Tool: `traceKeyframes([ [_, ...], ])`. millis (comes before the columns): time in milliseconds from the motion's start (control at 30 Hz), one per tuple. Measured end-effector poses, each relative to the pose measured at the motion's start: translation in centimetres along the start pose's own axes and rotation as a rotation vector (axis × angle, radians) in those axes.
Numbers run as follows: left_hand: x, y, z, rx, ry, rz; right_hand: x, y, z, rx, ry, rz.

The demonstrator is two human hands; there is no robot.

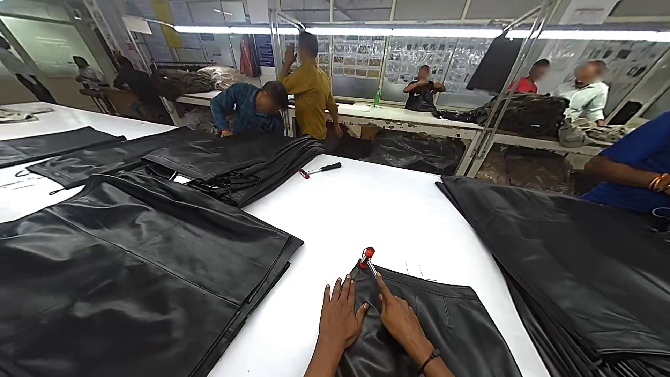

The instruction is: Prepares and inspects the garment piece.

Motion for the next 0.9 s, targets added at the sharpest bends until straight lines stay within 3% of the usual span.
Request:
traceKeyframes([
  [133, 0.2, 0.4, -0.6, -0.028, -0.018, 0.009, -0.1, -1.9, -0.3, 0.116, -0.070, -0.091],
  [267, 0.4, 0.5, -0.6, -0.037, -0.027, -0.031, -2.3, -3.5, 1.4, 0.217, -0.250, -0.613],
  [300, 0.4, 0.5, -0.6, -0.030, -0.028, -0.032, -2.3, -3.0, 1.7, 0.193, -0.248, -0.627],
  [333, 0.4, 0.4, -0.5, -0.022, -0.028, -0.033, -2.2, -2.3, 1.7, 0.143, -0.210, -0.526],
  [400, 0.4, 0.4, -0.6, -0.015, -0.029, -0.024, -0.8, -1.4, 1.4, 0.030, -0.088, -0.110],
  [433, 0.3, 0.4, -0.7, -0.021, -0.028, -0.017, -0.2, -1.7, 1.2, 0.035, -0.077, -0.030],
  [467, 0.2, 0.4, -0.7, -0.026, -0.026, -0.014, -0.2, -2.4, 1.2, 0.073, -0.091, -0.060],
  [567, 0.5, 0.3, -0.6, -0.031, -0.030, -0.043, -1.9, -3.4, 2.2, 0.169, -0.218, -0.523],
  [600, 0.4, 0.3, -0.6, -0.030, -0.032, -0.044, -2.3, -2.9, 2.2, 0.166, -0.234, -0.596],
  [633, 0.5, 0.3, -0.6, -0.030, -0.034, -0.040, -2.4, -2.0, 2.0, 0.128, -0.219, -0.547],
  [700, 0.3, 0.3, -0.8, -0.031, -0.033, -0.012, -1.9, -1.1, 1.5, 0.025, -0.096, -0.125],
  [733, 0.2, 0.3, -0.9, -0.033, -0.031, 0.003, -1.6, -1.3, 1.3, 0.027, -0.078, -0.042],
  [767, 0.2, 0.3, -0.8, -0.034, -0.030, 0.005, -1.7, -1.7, 1.5, 0.065, -0.093, -0.090],
  [867, 0.5, 0.0, -0.7, -0.039, -0.034, -0.027, -2.4, -1.5, 2.5, 0.142, -0.219, -0.554],
  [900, 0.5, 0.0, -0.8, -0.038, -0.037, -0.019, -2.4, -0.9, 2.3, 0.111, -0.216, -0.559],
])
Point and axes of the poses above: each hand's wrist, its own x-axis towards the middle knuckle, its own y-axis out of the palm, z = x × y, the point moved 2 cm from there along x, towards the middle knuckle, and after that the axes turned 1 degree about x, right-handed, at the moved point
